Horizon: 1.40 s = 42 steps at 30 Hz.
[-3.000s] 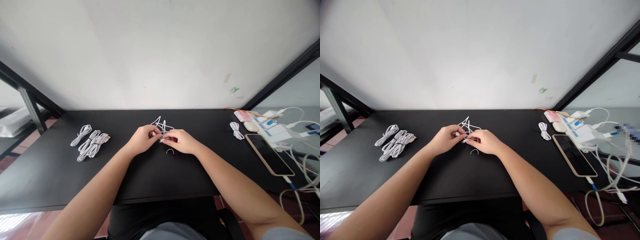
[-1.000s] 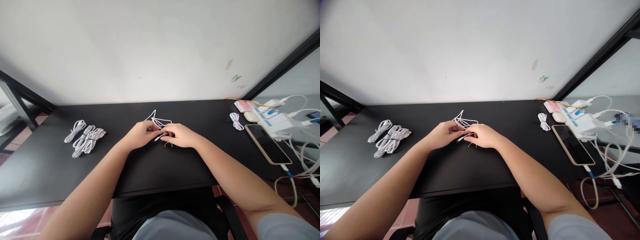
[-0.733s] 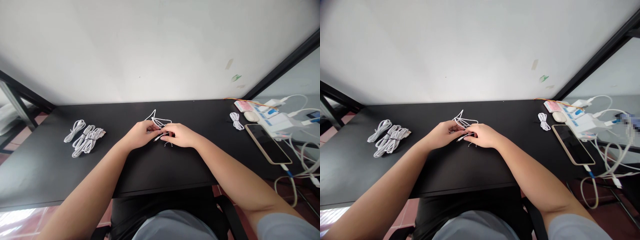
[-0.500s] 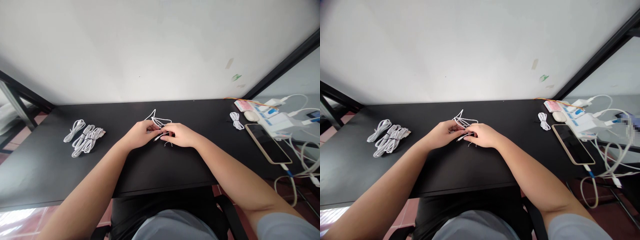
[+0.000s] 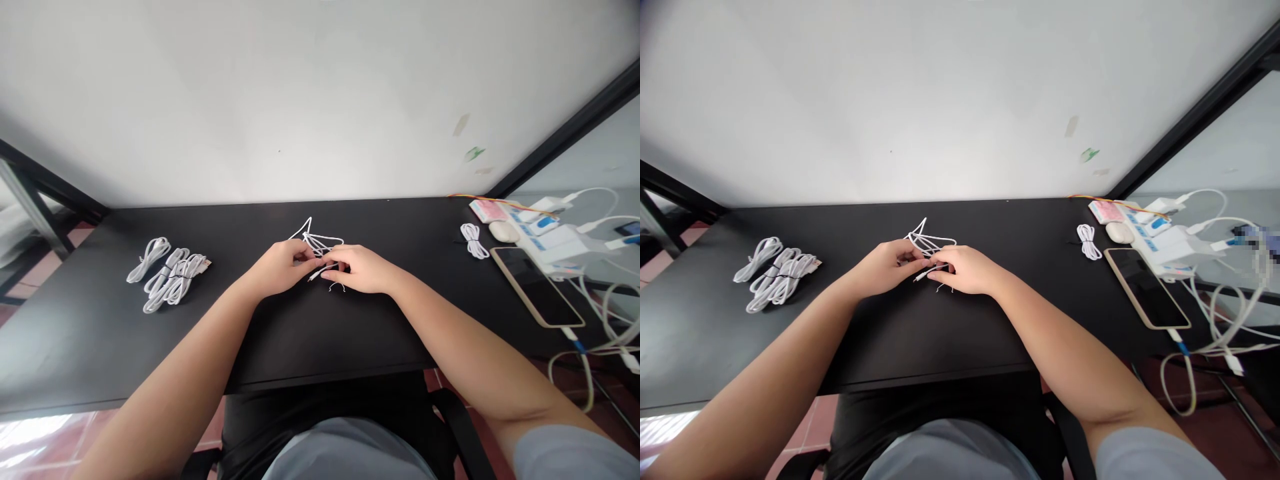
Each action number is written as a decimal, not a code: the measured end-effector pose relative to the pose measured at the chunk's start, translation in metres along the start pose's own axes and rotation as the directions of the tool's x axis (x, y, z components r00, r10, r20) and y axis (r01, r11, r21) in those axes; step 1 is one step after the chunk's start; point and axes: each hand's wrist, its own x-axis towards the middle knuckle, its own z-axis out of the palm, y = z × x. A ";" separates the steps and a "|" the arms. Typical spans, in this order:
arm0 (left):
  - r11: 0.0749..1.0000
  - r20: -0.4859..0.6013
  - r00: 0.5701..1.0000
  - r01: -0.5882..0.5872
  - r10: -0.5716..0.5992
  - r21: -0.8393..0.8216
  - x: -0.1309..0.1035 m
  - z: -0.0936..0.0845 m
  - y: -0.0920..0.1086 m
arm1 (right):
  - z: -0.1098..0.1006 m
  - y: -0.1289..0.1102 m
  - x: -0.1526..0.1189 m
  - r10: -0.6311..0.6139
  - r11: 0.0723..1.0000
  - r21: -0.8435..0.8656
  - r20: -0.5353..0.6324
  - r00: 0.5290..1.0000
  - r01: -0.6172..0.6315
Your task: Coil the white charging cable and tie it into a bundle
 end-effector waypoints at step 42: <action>0.999 0.009 0.999 0.034 -0.034 0.036 -0.001 -0.001 0.005 | -0.001 -0.002 0.000 0.007 1.000 -0.006 0.021 1.000 -0.007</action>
